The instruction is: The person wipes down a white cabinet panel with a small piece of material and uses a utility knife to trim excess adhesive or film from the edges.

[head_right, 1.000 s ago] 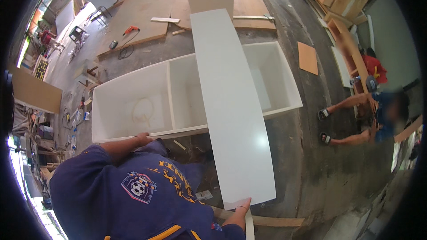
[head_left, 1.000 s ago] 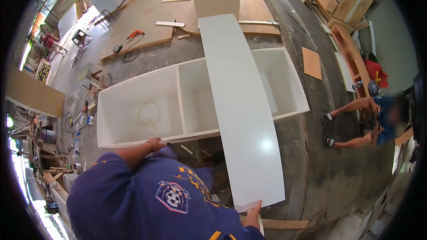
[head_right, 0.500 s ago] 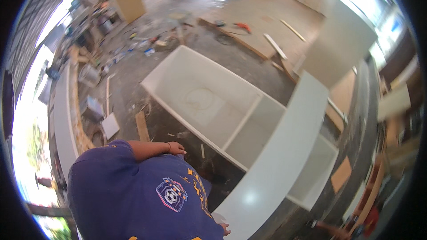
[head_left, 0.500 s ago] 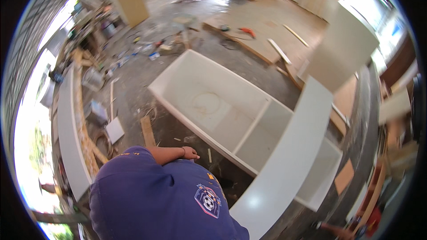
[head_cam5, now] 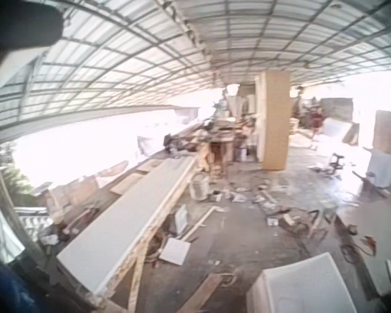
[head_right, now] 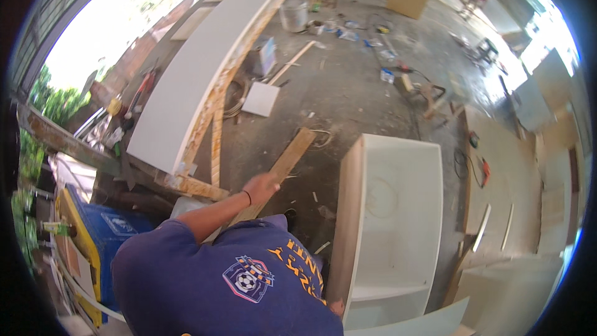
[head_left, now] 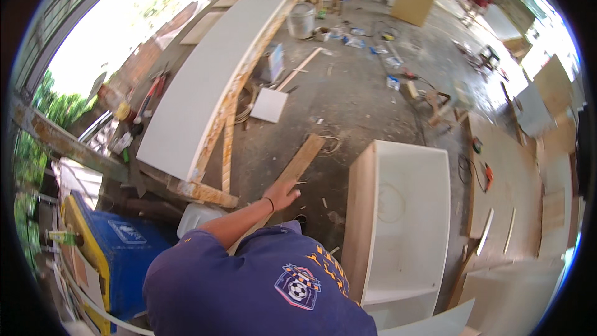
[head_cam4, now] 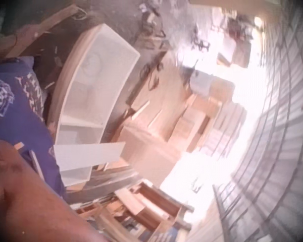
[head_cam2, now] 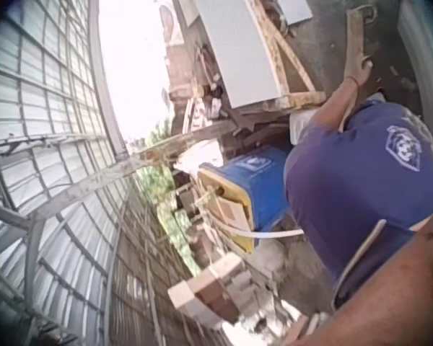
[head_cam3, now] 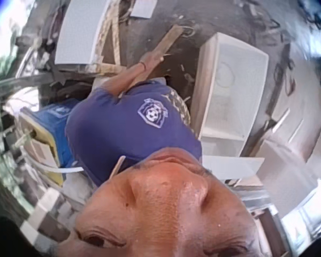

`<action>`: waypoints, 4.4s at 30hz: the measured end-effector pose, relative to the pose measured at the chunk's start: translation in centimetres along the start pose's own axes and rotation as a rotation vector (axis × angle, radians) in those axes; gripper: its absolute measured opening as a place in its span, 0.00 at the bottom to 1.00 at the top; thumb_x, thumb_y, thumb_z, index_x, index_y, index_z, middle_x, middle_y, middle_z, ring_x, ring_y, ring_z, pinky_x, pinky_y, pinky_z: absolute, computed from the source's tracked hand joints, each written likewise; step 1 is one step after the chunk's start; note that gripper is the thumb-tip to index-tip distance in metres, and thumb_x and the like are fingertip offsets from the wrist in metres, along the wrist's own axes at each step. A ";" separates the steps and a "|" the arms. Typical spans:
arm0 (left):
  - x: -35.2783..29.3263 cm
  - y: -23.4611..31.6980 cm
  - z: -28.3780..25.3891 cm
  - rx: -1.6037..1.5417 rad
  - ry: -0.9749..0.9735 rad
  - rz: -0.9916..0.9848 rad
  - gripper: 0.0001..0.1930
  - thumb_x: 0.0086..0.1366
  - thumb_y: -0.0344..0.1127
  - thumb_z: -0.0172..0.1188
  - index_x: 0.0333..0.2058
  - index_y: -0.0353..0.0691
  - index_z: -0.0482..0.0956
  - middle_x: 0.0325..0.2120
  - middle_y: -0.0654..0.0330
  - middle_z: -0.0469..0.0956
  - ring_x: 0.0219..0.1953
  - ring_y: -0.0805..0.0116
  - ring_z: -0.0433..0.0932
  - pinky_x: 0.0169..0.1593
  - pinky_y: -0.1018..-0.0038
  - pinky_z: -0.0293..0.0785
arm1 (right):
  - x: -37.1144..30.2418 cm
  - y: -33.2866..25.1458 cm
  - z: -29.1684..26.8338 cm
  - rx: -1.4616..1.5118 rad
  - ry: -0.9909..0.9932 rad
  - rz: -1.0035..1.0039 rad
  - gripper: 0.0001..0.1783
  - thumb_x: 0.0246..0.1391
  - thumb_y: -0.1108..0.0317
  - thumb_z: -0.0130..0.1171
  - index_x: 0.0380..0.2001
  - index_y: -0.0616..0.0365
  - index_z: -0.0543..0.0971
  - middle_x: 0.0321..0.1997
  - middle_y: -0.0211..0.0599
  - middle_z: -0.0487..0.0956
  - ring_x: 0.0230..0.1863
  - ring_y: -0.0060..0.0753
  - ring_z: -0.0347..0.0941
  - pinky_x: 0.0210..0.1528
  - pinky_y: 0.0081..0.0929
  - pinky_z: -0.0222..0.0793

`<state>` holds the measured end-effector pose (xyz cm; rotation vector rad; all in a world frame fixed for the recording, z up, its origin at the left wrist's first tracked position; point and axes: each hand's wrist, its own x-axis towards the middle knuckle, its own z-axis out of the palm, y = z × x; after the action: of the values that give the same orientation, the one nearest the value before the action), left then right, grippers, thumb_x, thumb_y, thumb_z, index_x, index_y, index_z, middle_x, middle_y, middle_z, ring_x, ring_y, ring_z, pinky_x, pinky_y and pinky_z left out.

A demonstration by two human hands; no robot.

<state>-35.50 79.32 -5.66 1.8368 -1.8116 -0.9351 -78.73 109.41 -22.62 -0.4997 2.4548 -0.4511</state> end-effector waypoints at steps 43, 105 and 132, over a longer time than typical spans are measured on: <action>47.7 -13.7 -35.1 0.310 0.857 -0.467 0.13 0.50 0.37 0.61 0.37 0.45 0.77 0.39 0.58 0.71 0.45 0.56 0.68 0.48 0.60 0.62 | 11.9 -112.7 38.1 -0.047 -0.544 -1.102 0.13 0.51 0.63 0.59 0.36 0.62 0.79 0.29 0.38 0.80 0.32 0.24 0.74 0.38 0.25 0.69; 73.6 -12.6 -34.1 -1.633 2.581 -0.914 0.14 0.67 0.47 0.50 0.41 0.42 0.72 0.37 0.62 0.75 0.41 0.64 0.75 0.46 0.62 0.74 | 5.6 -210.7 91.5 -0.202 -0.259 -1.819 0.21 0.53 0.49 0.53 0.47 0.44 0.79 0.45 0.34 0.80 0.48 0.44 0.74 0.49 0.37 0.68; 26.0 -28.1 -37.5 0.075 1.337 -2.103 0.29 0.58 0.61 0.53 0.55 0.53 0.70 0.63 0.54 0.54 0.66 0.54 0.47 0.64 0.49 0.46 | 5.9 -150.5 60.7 -0.127 -0.270 -2.154 0.18 0.55 0.62 0.53 0.44 0.62 0.77 0.45 0.46 0.78 0.48 0.46 0.73 0.53 0.38 0.65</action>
<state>9.13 49.63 -3.66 2.6568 1.2058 0.2578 -9.32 -36.76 -8.59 -2.7806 0.7198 -0.8015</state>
